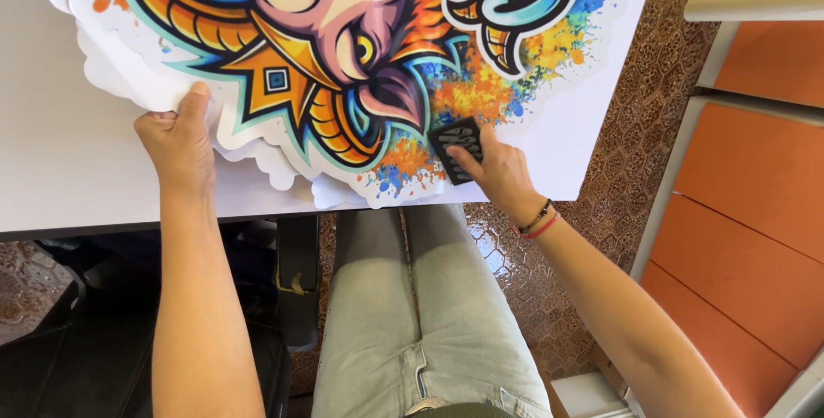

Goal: Applying a large printed decal to a surface by peeling the backing and smoothing it with a squeegee.

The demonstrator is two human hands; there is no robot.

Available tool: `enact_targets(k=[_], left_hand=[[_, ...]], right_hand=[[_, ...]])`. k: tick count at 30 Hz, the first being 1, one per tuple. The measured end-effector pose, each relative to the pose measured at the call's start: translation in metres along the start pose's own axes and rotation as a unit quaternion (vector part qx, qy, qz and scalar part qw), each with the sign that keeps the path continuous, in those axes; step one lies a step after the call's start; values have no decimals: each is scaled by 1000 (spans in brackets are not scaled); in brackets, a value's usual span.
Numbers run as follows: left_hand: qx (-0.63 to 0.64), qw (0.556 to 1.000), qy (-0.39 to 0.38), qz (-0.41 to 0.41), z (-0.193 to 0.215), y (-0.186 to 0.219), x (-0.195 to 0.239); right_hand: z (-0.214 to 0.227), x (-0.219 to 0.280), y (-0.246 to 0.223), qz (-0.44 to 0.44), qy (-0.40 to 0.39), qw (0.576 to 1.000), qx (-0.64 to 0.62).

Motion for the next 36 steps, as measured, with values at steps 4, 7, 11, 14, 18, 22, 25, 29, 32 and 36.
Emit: enact_targets(k=[4,7,11,14,18,22,25,29,32,36], left_hand=[[-3,1000,2,3,-1,3,3],[13,1000,2,-8,0,-2,-2],[16,1000,-3,-17,0,-3,-1],[3,1000,2,-13,2,-6,0],[10,1000,7,-17,-1,1,0],[5,1000,18,3,-2,1,4],[-1,1000,22,0,1,-3,0],[-4,1000,19,-4,1,-6,-1],[-1,1000,21,0,3,-11,-3],[10,1000,21,-3,0,-12,-6]], right_hand=[[22,-20,23,-51,103,982,-149],[70,-56,14,25,177,983,-46],[44,-49,25,11,100,994,-33],[24,-24,18,21,46,998,-26],[1,7,8,0,11,999,-44],[-28,41,13,-1,-14,1000,-6],[-40,53,17,3,-17,1000,10],[-43,71,3,56,-29,998,24],[-55,91,2,45,-80,995,27],[-34,86,-2,-15,-125,991,-55]])
Point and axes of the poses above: each hand's wrist, its own x-axis away from the middle knuckle, its own z-axis out of the back of the hand, y = z × x, the point moved 5 cm from there along -x, towards the middle knuckle, and after that the axes turned 11 degrees about z, right-handed, at the moved point
